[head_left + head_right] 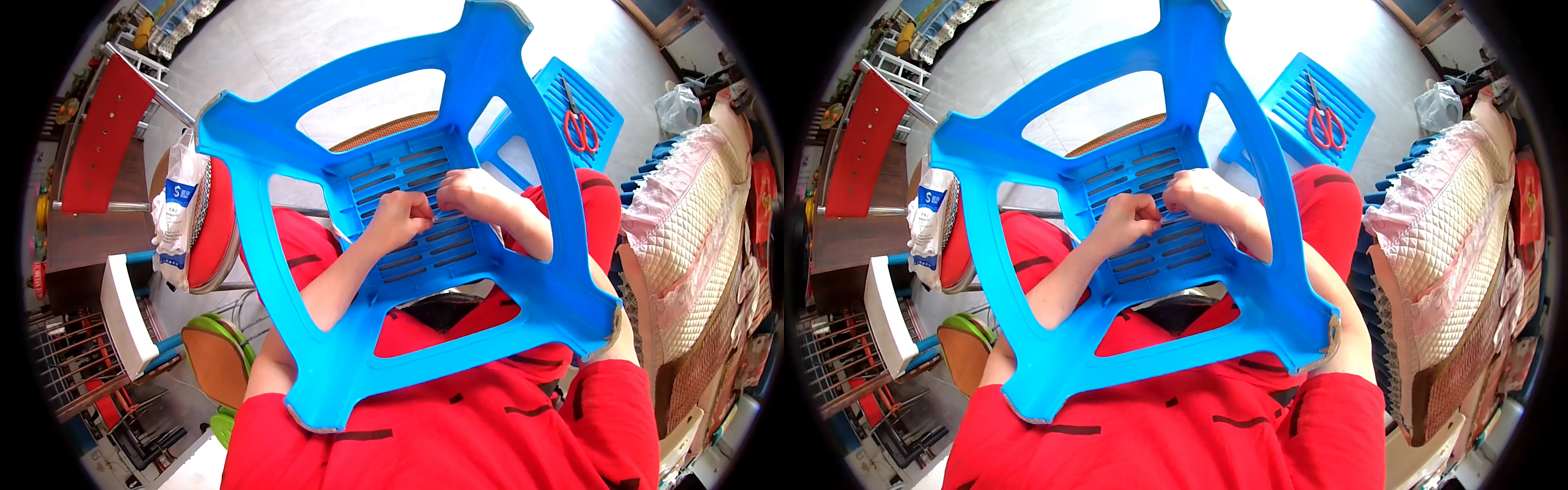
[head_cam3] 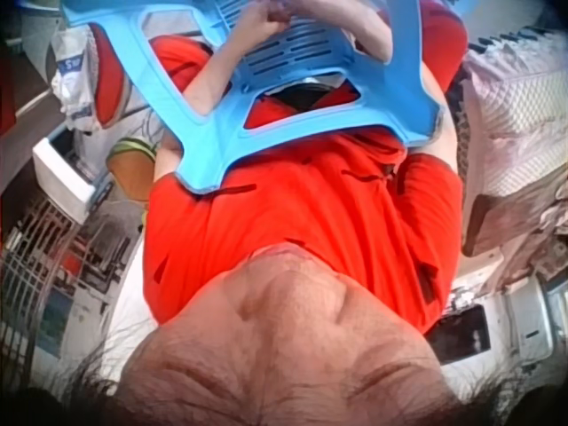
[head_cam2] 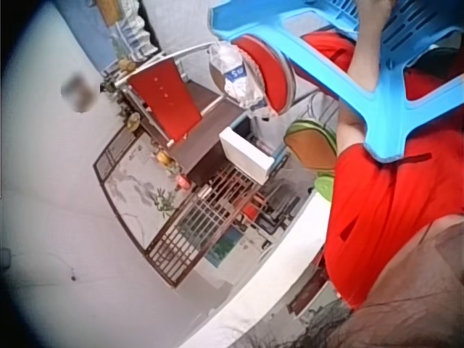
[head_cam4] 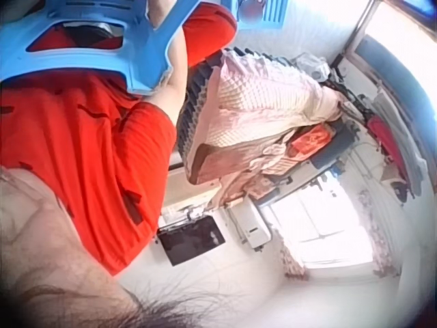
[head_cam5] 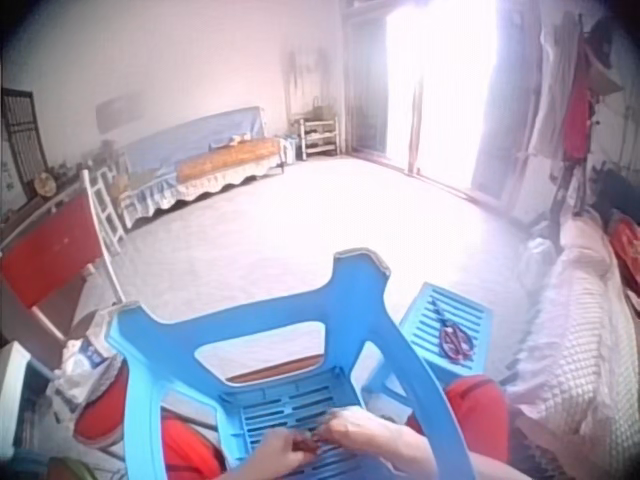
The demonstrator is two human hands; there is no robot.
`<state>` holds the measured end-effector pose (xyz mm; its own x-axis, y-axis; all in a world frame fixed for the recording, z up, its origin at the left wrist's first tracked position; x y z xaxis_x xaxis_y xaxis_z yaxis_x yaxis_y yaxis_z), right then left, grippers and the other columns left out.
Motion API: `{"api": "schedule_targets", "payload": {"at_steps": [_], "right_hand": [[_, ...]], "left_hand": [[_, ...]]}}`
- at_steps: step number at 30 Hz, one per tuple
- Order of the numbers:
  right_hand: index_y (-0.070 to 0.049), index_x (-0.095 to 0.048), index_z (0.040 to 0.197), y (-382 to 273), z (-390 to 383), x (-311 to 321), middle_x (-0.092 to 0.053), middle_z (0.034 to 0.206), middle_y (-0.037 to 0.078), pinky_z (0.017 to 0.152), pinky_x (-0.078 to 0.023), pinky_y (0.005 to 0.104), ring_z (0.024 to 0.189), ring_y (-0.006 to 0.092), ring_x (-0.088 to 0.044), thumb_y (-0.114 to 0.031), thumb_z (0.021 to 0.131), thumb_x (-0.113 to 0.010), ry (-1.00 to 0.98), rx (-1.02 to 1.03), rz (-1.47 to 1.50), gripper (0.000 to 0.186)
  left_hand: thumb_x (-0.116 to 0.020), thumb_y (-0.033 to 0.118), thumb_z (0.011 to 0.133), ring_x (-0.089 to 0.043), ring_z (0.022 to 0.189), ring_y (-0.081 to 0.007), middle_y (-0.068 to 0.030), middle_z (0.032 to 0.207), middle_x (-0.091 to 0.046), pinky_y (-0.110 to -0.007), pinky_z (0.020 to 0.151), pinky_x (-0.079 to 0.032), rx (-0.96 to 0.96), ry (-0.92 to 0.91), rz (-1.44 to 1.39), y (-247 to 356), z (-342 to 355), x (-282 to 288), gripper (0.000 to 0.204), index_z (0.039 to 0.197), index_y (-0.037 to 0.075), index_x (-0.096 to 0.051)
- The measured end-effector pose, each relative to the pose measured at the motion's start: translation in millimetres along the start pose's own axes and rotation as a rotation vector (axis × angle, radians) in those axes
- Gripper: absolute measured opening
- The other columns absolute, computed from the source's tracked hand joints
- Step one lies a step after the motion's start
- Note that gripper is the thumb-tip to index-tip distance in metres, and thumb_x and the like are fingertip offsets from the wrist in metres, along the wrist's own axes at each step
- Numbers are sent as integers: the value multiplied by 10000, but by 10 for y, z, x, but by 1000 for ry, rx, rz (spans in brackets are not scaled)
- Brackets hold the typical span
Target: The person places a cushion onto a blue plastic stool, threads a white string through the holes of the stool to secure the cushion, and cuts the string with scissors.
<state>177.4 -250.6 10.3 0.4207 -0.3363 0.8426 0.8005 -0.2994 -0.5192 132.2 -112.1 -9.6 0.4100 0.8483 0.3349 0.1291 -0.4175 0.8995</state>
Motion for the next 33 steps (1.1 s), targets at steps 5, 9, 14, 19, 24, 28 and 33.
{"api": "schedule_targets", "payload": {"at_steps": [5, 9, 14, 19, 24, 28, 33], "right_hand": [[-95, -689, 758, 29, -123, -12, -653, 769, 64, 711, -521, 393, 795, 300, -632, -125, 755, -641, 74, -34, 39, 57], [-113, -709, 781, -14, -73, 64, -626, 790, 69, 694, -531, 380, 773, 281, -638, -113, 754, -643, 113, -86, 104, 71], [-93, -712, 791, -49, 3, 92, -614, 813, 85, 698, -533, 379, 788, 282, -645, -90, 749, -639, 25, -3, -69, 84], [-60, -701, 795, -51, 45, 144, -635, 774, 88, 685, -542, 367, 765, 277, -659, -60, 736, -659, 42, -49, -118, 72], [8, -699, 849, 131, 23, 104, -671, 723, 98, 576, -555, 294, 618, 179, -670, 32, 784, -643, 82, -486, 516, 89], [42, -695, 849, 216, 20, 74, -676, 707, 89, 576, -557, 258, 631, 131, -669, 30, 798, -648, 32, -618, 633, 70], [38, -699, 849, 223, 45, 19, -678, 706, 100, 586, -553, 269, 639, 144, -677, 23, 754, -669, 6, -567, 567, 101]], "left_hand": [[-686, 16, 731, -667, 689, -133, -85, 757, -699, -266, 650, -525, 24, -43, 19, -55, 36, -43, 148, 873, -27, -686], [-682, 66, 758, -666, 771, -134, -93, 841, -708, -259, 706, -521, -22, -24, -64, -13, 12, -51, 210, 943, -32, -693], [-680, 99, 754, -651, 792, -134, -89, 856, -704, -272, 748, -507, 62, -69, -41, -81, 66, -74, 197, 895, -37, -701], [-634, 86, 733, -608, 731, -129, -73, 794, -679, -264, 692, -470, 100, -24, -72, -149, 100, -115, 160, 835, -26, -687], [-612, 80, 733, -584, 726, -122, -58, 764, -653, -262, 680, -452, 87, 39, -248, -126, 84, -135, 130, 804, -19, -659], [-612, 85, 741, -584, 736, -119, -49, 768, -648, -257, 689, -453, 70, 46, -185, -40, 61, -126, 122, 806, -13, -647], [-614, 70, 764, -584, 739, -107, -45, 773, -649, -247, 687, -455, 21, 65, -152, -43, 43, -115, 107, 827, -11, -643]]}}
Point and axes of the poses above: each hand's wrist, its own z-axis towards the middle knuckle, its own x-axis out of the back of the hand, y = z × x, the point moved 5 cm from there along z, towards the middle knuckle
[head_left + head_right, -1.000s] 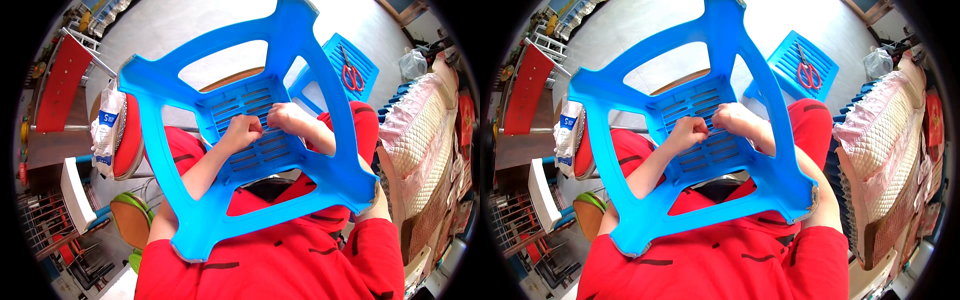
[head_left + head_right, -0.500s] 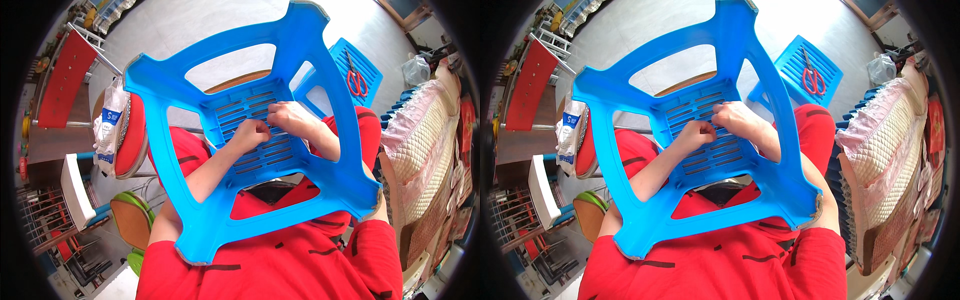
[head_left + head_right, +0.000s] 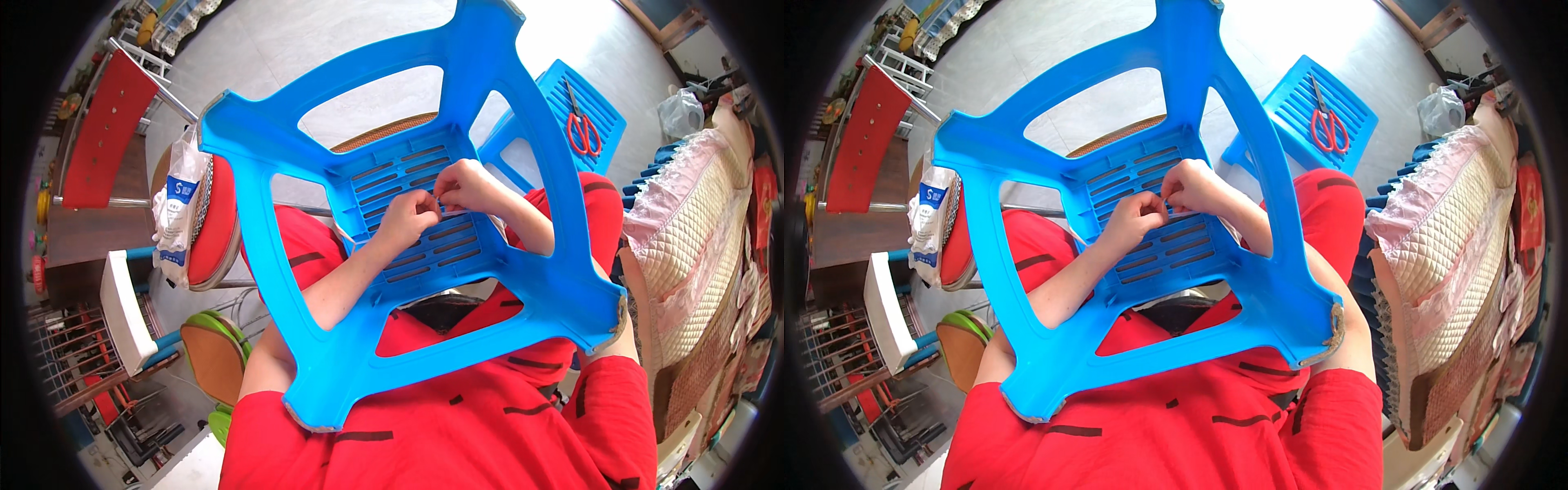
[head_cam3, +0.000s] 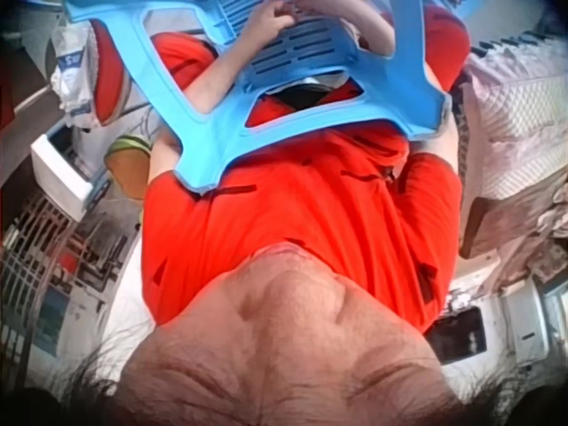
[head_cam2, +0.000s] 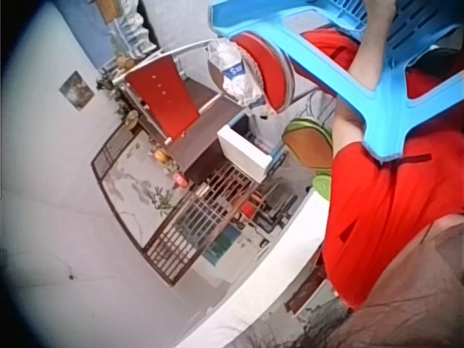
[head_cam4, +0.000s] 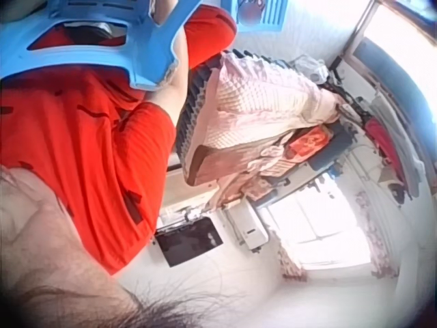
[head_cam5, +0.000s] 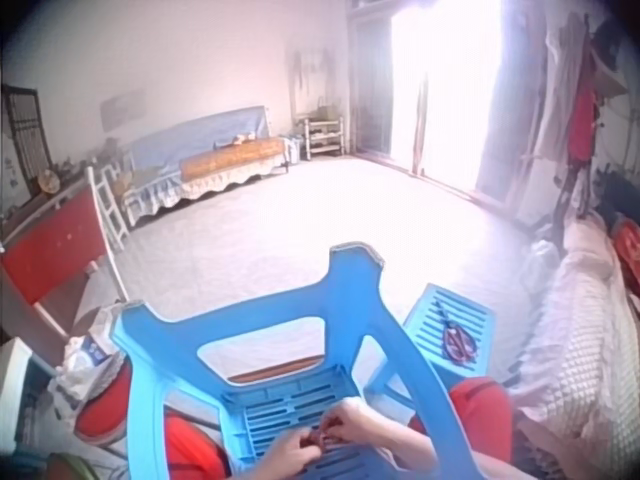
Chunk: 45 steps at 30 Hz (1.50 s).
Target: The person places a cushion onto a blue plastic stool, threads a white string through the holes of the stool to secure the cushion, and cuts the string with scissors.
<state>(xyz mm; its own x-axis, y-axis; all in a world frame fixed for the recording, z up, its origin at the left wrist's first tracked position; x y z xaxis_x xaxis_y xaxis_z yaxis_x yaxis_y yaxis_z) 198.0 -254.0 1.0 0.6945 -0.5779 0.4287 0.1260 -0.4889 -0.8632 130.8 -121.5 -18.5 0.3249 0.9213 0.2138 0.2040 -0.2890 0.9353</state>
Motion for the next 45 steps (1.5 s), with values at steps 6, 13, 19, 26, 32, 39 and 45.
{"api": "schedule_targets", "payload": {"at_steps": [6, 13, 19, 26, 32, 39, 45], "right_hand": [[33, -708, 846, 20, 10, -9, -688, 723, 116, 591, -536, 279, 641, 157, -671, -4, 716, -678, -37, -19, -21, 139], [32, -719, 869, 22, 16, -49, -687, 716, 117, 605, -523, 288, 649, 162, -662, -30, 721, -666, -162, -28, -50, 169], [20, -719, 897, 78, 37, -88, -708, 754, 163, 622, -550, 348, 695, 233, -700, -43, 682, -695, -221, -174, -39, 226], [28, -710, 871, 156, 75, -85, -716, 812, 169, 646, -546, 363, 750, 261, -702, -71, 675, -718, -156, -27, -112, 219], [-11, -729, 894, -45, -100, 5, -710, 802, 144, 657, -538, 337, 718, 239, -684, -82, 679, -731, -216, 1, -37, 227], [-19, -741, 845, -63, -174, 70, -697, 737, 122, 647, -519, 321, 681, 202, -669, -111, 690, -738, -122, -8, -11, 181], [-15, -739, 831, -102, -194, 61, -695, 720, 123, 635, -523, 319, 659, 193, -663, -88, 676, -741, -96, 18, 25, 171]], "left_hand": [[-630, 58, 782, -589, 737, -102, -42, 790, -651, -247, 695, -469, -19, 10, 20, 25, -5, 3, 91, 844, -8, -638], [-681, 53, 779, -621, 719, -128, -74, 787, -660, -268, 697, -493, -56, 94, 206, 47, -30, -21, 103, 852, 3, -629], [-772, 66, 672, -603, 774, -224, -60, 834, -596, -329, 676, -491, -460, 221, 436, 576, -176, -18, 223, 843, 68, -628], [-734, 56, 689, -573, 780, -271, -73, 821, -585, -374, 674, -482, -745, 115, 638, 595, -171, -165, 148, 813, 74, -655], [-673, 19, 784, -606, 696, -139, -58, 766, -636, -271, 630, -478, -185, 204, 93, 212, -50, 44, 61, 839, 21, -646], [-653, 73, 845, -611, 713, -92, -42, 791, -665, -235, 627, -469, -88, 81, 42, 173, 43, 50, 75, 871, 4, -638], [-660, 93, 842, -612, 724, -100, -49, 793, -660, -230, 624, -458, 127, -96, -29, 35, 45, 36, 110, 896, 6, -618]]}}
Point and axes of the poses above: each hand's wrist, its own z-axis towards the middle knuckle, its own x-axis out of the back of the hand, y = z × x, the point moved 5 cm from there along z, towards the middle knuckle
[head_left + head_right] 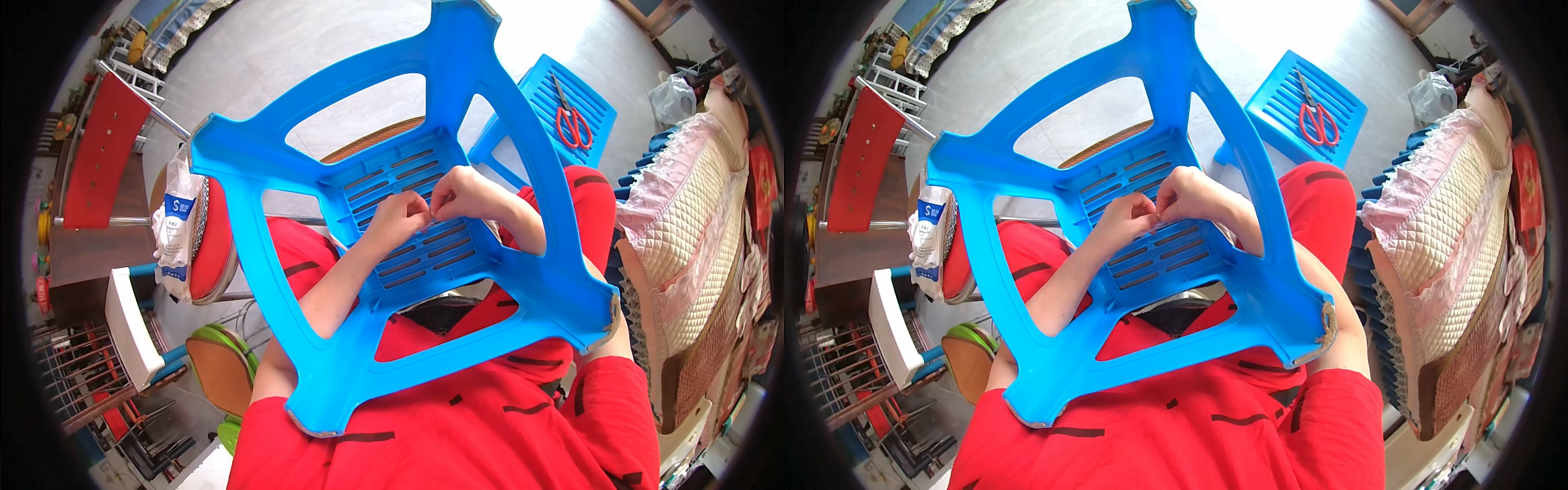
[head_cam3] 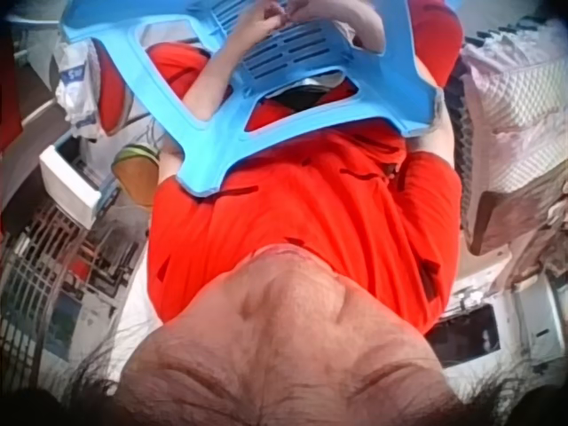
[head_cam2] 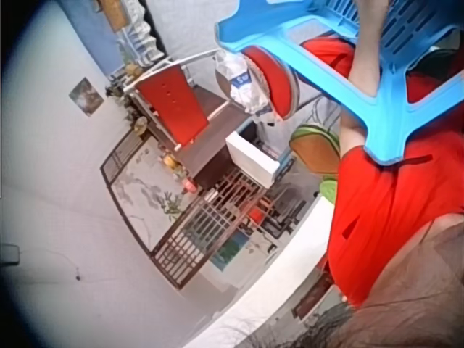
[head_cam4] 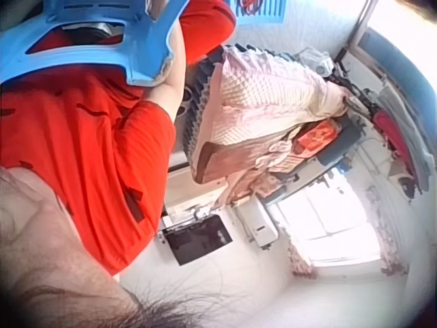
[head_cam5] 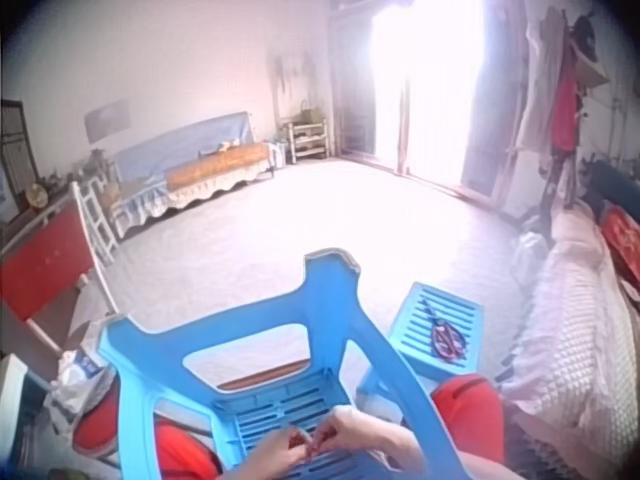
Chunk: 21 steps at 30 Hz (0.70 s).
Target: The person places a cushion onto a blue plastic stool, threads a white string through the holes of the stool to secure the cushion, and cuts the string with scissors.
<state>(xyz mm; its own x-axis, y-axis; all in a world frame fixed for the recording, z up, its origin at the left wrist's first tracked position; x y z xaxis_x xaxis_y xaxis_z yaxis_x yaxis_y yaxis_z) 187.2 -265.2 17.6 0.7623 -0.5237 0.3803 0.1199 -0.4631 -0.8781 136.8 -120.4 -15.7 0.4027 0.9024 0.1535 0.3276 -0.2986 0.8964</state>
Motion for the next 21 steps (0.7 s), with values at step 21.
{"api": "schedule_targets", "payload": {"at_steps": [21], "right_hand": [[-6, -705, 773, 54, -17, -91, -689, 705, 107, 609, -521, 299, 638, 179, -656, -62, 683, -722, 173, -15, -68, 107]], "left_hand": [[-652, -72, 727, -639, 788, -149, -83, 830, -671, -258, 762, -501, 93, 93, -332, -123, 28, -14, 179, 874, -2, -577]]}}
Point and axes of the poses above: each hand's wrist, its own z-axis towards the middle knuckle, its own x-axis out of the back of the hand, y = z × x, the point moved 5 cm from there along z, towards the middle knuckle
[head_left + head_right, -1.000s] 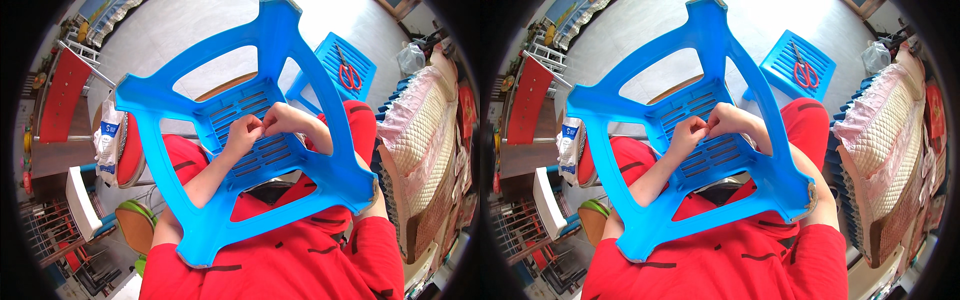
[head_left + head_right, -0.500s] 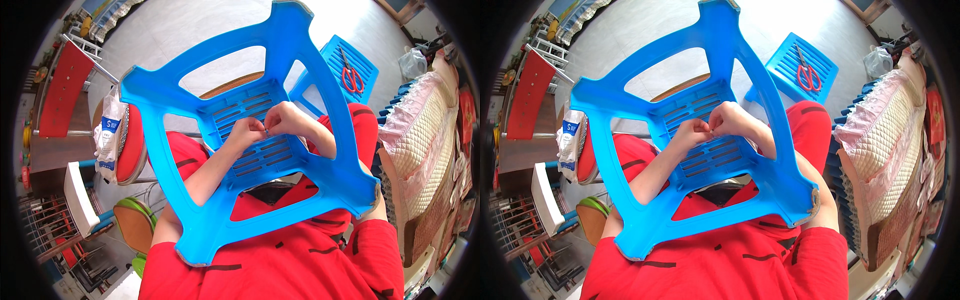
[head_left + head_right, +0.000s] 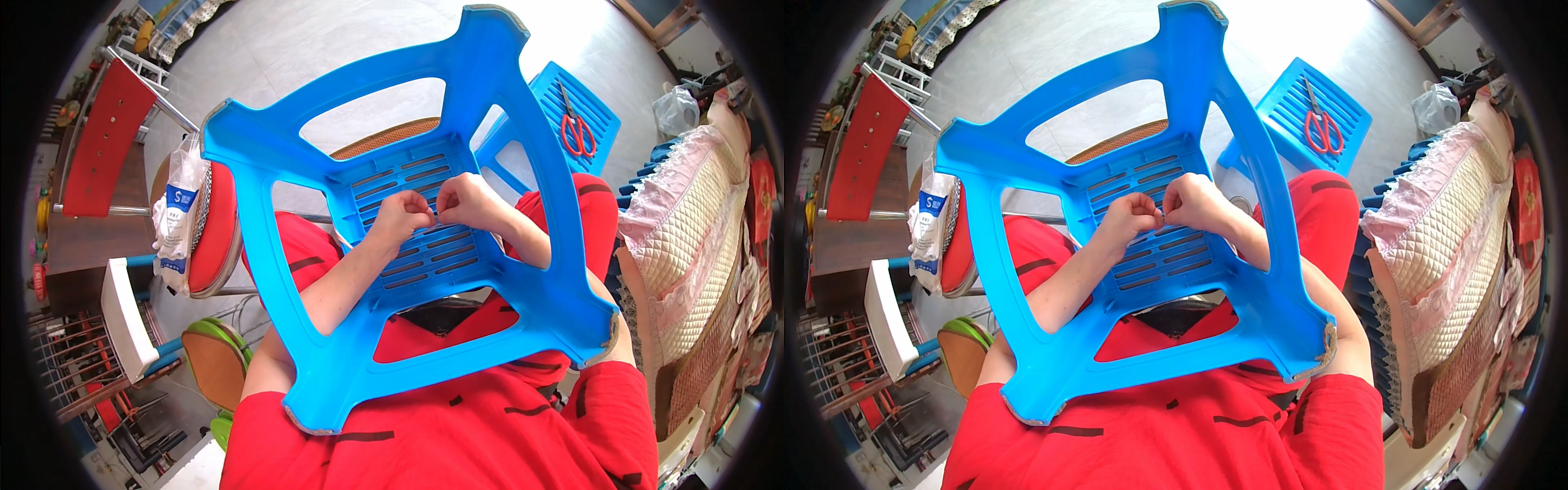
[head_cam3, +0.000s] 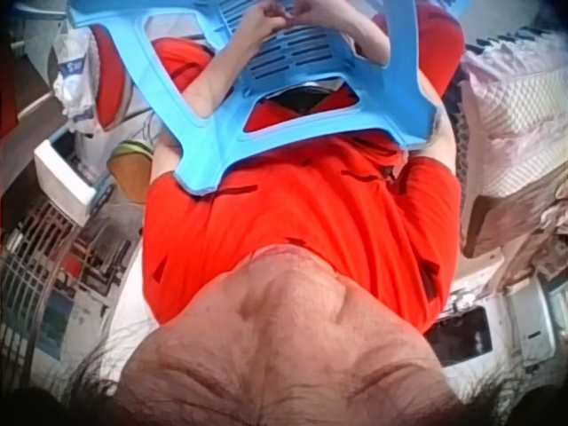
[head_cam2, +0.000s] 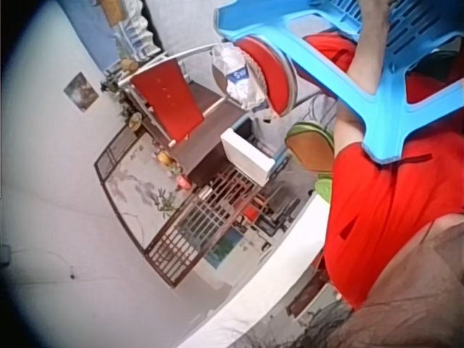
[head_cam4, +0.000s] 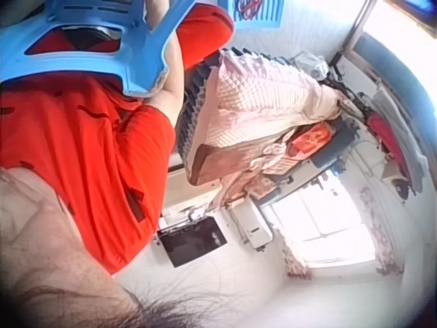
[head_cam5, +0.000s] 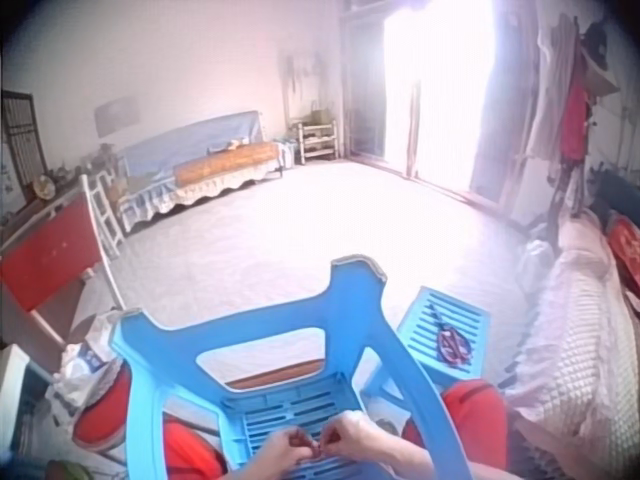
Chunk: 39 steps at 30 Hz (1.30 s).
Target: The person places a cushion onto a blue plastic stool, threads a white string through the holes of the stool to secure the cushion, and cuts the string with scissors.
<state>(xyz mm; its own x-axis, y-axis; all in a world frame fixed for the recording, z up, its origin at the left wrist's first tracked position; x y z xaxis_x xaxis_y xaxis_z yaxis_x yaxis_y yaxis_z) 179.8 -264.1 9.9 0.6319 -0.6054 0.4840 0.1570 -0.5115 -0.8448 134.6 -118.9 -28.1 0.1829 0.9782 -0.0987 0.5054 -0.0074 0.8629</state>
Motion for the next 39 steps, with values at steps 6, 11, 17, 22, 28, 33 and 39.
{"api": "schedule_targets", "payload": {"at_steps": [6, 11, 17, 22, 28, 33, 39], "right_hand": [[14, -690, 766, -13, -36, 32, -688, 710, 103, 623, -524, 294, 652, 178, -658, -50, 694, -716, -5, -30, 8, 99], [31, -688, 842, 1, -37, -24, -685, 727, 115, 632, -526, 299, 667, 188, -662, -34, 712, -708, -80, 5, -30, 146], [45, -611, 1147, -33, 21, -47, -688, 777, 137, 645, -536, 312, 699, 211, -679, 2, 690, -725, -186, 28, -61, 473], [45, -587, 1190, -122, 106, -65, -689, 782, 138, 651, -543, 316, 723, 218, -692, -1, 649, -749, -255, -12, -127, 566], [36, -660, 1073, 29, 185, -114, -698, 787, 148, 678, -558, 349, 738, 261, -698, -52, 597, -770, -280, -50, -307, 496], [16, -691, 920, 4, 174, -127, -702, 795, 158, 691, -560, 369, 749, 293, -697, -77, 584, -771, -264, -34, -343, 358], [-4, -704, 866, 49, 212, -179, -703, 798, 152, 698, -560, 379, 742, 305, -691, -109, 583, -771, -240, -15, -383, 310]], "left_hand": [[-646, -81, 728, -651, 787, -157, -92, 827, -670, -260, 750, -509, -29, 53, -16, -14, -21, 15, 181, 879, -9, -580], [-645, -83, 731, -652, 791, -155, -92, 833, -671, -257, 746, -510, -17, 57, 3, -38, -20, 17, 176, 876, -9, -578], [-654, -85, 733, -637, 780, -132, -77, 817, -661, -244, 727, -501, -47, 37, 12, 0, -32, -28, 169, 839, 5, -557], [-667, -86, 735, -626, 752, -112, -62, 804, -652, -240, 695, -498, -135, 31, 20, -11, -57, -24, 187, 806, 21, -532], [-691, -49, 732, -639, 743, -114, -60, 787, -651, -241, 687, -512, -320, 50, 221, 70, -81, -88, 188, 823, 16, -540], [-709, -17, 722, -659, 734, -132, -71, 768, -658, -253, 682, -520, -445, 91, 366, 189, -171, -137, 183, 832, 8, -565], [-705, 0, 720, -682, 734, -154, -86, 754, -671, -269, 671, -522, -500, 190, 645, 307, -286, -199, 148, 800, 14, -580]]}}
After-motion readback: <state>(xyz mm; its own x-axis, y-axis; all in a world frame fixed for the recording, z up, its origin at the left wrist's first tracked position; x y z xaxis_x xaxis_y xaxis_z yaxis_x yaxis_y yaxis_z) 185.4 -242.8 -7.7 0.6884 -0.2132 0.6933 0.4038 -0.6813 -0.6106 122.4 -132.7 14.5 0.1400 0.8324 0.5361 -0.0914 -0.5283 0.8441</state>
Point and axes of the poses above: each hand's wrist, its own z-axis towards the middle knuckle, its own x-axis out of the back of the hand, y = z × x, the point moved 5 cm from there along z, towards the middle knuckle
